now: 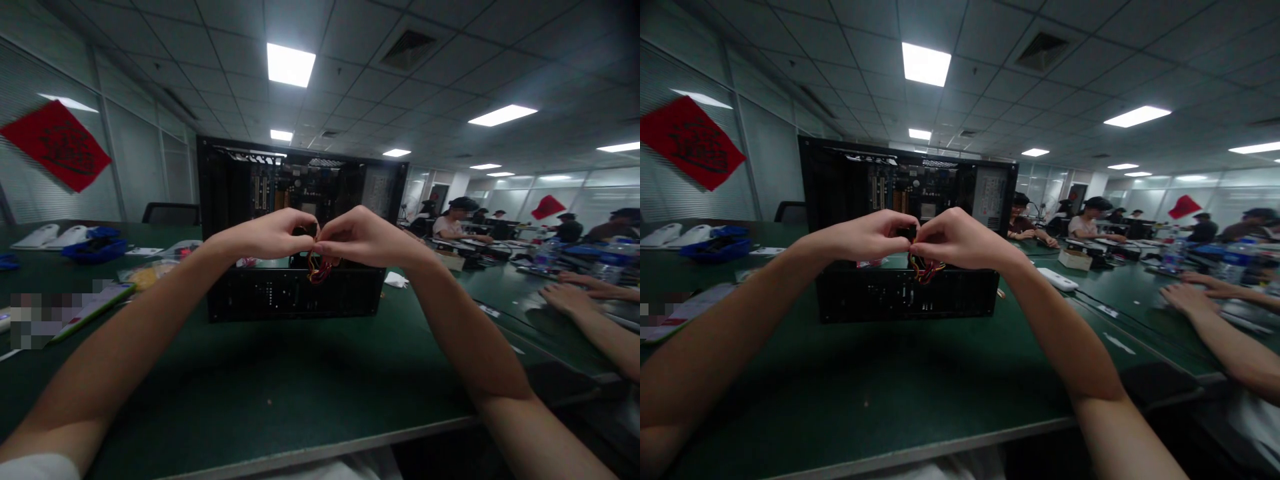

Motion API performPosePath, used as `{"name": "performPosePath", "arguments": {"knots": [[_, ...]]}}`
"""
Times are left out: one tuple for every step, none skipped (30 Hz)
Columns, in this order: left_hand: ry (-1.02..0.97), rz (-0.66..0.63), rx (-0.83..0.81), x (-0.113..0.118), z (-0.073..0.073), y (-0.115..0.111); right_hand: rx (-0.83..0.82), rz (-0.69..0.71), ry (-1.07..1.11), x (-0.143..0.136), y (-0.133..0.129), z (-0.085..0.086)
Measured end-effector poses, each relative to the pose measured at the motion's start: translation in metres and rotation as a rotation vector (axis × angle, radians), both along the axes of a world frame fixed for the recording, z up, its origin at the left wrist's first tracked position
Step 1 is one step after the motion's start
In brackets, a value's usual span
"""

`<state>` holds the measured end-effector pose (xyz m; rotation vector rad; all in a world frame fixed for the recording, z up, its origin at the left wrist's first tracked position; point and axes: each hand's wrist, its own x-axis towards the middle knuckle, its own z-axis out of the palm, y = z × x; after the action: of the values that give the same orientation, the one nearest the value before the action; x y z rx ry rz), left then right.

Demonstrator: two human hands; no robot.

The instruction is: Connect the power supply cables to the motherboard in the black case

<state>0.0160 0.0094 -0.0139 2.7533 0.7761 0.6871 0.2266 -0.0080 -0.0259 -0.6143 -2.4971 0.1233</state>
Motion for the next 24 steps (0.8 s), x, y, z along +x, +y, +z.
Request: {"name": "performPosePath", "arguments": {"knots": [[0.010,0.004,0.009,0.001,-0.001,0.000,-0.012,-0.003,0.006,0.002,0.000,0.001],[0.013,0.006,0.011,0.001,-0.001,0.000,-0.019,-0.015,0.012,0.004,0.000,0.002],[0.010,0.003,0.008,0.001,-0.002,0.000,-0.023,-0.031,0.012,0.005,0.000,0.003],[0.005,-0.003,0.001,0.002,-0.002,0.001,-0.029,-0.049,0.005,0.006,0.001,0.004],[-0.002,-0.010,-0.009,0.002,-0.003,0.003,-0.037,-0.064,-0.004,0.007,0.001,0.004],[-0.008,-0.016,-0.019,0.001,-0.003,0.004,-0.048,-0.076,-0.012,0.008,0.002,0.004],[-0.012,-0.022,-0.030,0.001,-0.003,0.006,-0.058,-0.082,-0.014,0.008,0.002,0.004],[-0.015,-0.029,-0.042,0.000,-0.003,0.007,-0.070,-0.082,-0.009,0.007,0.003,0.004],[-0.019,-0.036,-0.055,-0.001,-0.002,0.008,-0.085,-0.079,0.001,0.007,0.003,0.004],[-0.023,-0.041,-0.070,-0.001,-0.002,0.009,-0.104,-0.073,0.014,0.006,0.003,0.004],[-0.026,-0.048,-0.087,-0.002,-0.001,0.010,-0.128,-0.066,0.031,0.005,0.003,0.004],[-0.033,-0.057,-0.103,-0.003,-0.001,0.010,-0.156,-0.059,0.049,0.005,0.003,0.004],[-0.042,-0.069,-0.118,-0.003,-0.001,0.010,-0.186,-0.054,0.067,0.004,0.004,0.005],[-0.051,-0.083,-0.130,-0.003,-0.001,0.011,-0.215,-0.052,0.081,0.004,0.004,0.005],[-0.060,-0.096,-0.139,-0.002,-0.001,0.012,-0.239,-0.052,0.090,0.004,0.004,0.006],[-0.068,-0.108,-0.142,-0.001,-0.002,0.013,-0.257,-0.052,0.091,0.004,0.005,0.006],[-0.077,-0.121,-0.143,-0.001,-0.003,0.014,-0.268,-0.052,0.088,0.005,0.005,0.007],[-0.083,-0.132,-0.143,0.000,-0.004,0.016,-0.272,-0.053,0.082,0.006,0.005,0.008],[-0.088,-0.139,-0.145,0.001,-0.005,0.017,-0.269,-0.056,0.074,0.007,0.005,0.008],[-0.093,-0.141,-0.150,0.001,-0.006,0.018,-0.259,-0.060,0.067,0.008,0.005,0.009],[-0.098,-0.140,-0.159,0.002,-0.007,0.020,-0.244,-0.064,0.061,0.009,0.005,0.009],[-0.105,-0.136,-0.168,0.002,-0.007,0.020,-0.224,-0.069,0.056,0.010,0.005,0.009],[-0.110,-0.129,-0.177,0.002,-0.008,0.021,-0.204,-0.075,0.049,0.011,0.006,0.009],[-0.115,-0.123,-0.180,0.003,-0.009,0.021,-0.185,-0.081,0.042,0.011,0.006,0.009]]}}
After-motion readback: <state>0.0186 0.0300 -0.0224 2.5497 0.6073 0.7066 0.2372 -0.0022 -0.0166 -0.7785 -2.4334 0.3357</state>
